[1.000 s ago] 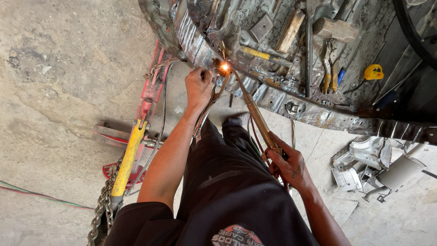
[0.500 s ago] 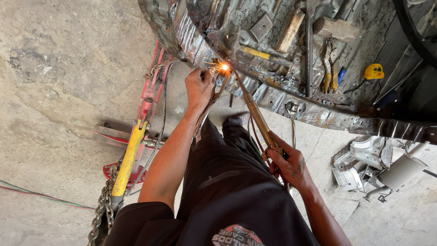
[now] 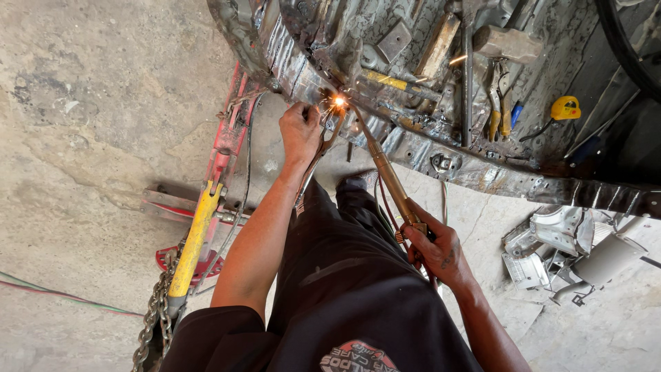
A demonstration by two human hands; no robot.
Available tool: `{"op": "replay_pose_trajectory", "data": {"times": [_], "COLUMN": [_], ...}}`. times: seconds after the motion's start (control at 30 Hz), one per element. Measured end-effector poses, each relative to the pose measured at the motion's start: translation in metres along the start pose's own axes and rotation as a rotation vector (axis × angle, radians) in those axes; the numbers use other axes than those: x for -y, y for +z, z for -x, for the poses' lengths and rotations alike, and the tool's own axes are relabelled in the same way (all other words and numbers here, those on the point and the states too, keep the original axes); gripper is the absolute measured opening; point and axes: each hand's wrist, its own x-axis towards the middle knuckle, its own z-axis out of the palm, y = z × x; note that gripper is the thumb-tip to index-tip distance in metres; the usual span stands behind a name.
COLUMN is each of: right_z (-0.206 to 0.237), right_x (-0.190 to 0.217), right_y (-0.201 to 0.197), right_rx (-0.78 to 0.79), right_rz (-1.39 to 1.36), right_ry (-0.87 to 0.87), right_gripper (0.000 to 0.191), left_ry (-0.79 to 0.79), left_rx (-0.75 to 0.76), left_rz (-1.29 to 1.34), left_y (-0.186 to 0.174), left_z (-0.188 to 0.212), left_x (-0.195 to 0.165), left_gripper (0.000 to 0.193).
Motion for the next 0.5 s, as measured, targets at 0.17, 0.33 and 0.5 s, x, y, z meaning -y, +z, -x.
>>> {"op": "replay_pose_trajectory", "data": {"times": [0.17, 0.33, 0.5], "right_z": [-0.001, -0.001, -0.002], "right_x": [0.001, 0.002, -0.002], "right_y": [0.001, 0.0, -0.003], "right_rx": [-0.001, -0.001, 0.006], "right_rz": [0.004, -0.006, -0.011], "right_ry": [0.002, 0.013, 0.003], "right_gripper": [0.061, 0.061, 0.061], "left_ry": [0.029, 0.0, -0.044], "left_rx": [0.008, 0.047, 0.067], "left_rz": [0.007, 0.007, 0.013], "left_y": [-0.001, -0.001, -0.002], "left_z": [0.003, 0.009, 0.012], "left_x": [0.002, 0.003, 0.004], "left_gripper": [0.016, 0.015, 0.014]}}
